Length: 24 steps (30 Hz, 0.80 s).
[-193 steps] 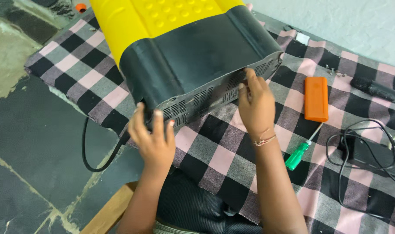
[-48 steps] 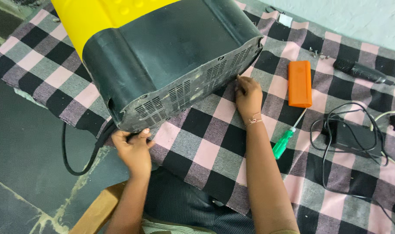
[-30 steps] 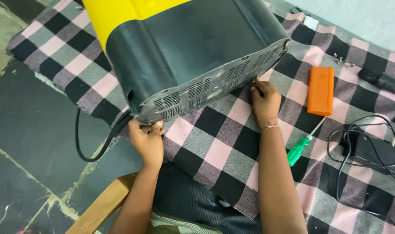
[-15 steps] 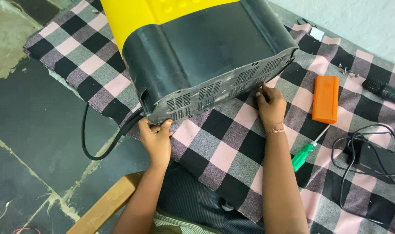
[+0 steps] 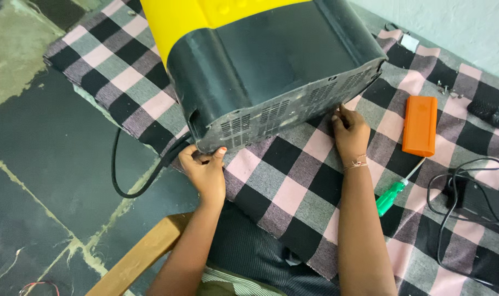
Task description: The person uses a green screwdriver to tighten screws on the back panel of a yellow and black electronic device. They then reattach the back cover and secure it with additional screws.
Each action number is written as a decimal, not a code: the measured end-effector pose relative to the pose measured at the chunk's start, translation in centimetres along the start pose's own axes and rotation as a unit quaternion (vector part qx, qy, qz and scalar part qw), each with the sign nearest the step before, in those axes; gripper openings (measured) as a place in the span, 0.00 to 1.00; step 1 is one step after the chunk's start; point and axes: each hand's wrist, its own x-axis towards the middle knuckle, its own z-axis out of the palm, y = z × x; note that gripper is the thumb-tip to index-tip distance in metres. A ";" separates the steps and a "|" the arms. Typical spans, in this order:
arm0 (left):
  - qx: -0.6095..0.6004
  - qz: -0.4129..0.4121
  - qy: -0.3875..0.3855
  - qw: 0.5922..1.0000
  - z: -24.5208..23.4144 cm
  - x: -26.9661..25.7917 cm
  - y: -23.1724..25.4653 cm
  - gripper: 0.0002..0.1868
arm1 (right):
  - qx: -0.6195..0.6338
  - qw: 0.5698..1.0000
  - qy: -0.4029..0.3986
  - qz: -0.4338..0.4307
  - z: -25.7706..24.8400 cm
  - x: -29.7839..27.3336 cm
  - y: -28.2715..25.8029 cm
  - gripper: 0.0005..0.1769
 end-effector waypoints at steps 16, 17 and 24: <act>-0.075 -0.011 0.017 0.997 0.0 0.7 -1.8 0.17 | -0.003 0.999 0.022 0.047 0.1 0.0 0.7 0.11; -0.081 -0.018 0.020 0.996 0.0 0.8 -1.8 0.17 | -0.004 0.999 0.026 0.039 0.1 -0.2 0.7 0.11; -0.056 -0.066 0.019 0.996 0.1 1.2 -0.5 0.16 | -0.076 0.995 0.049 -0.034 -0.3 0.4 -2.8 0.14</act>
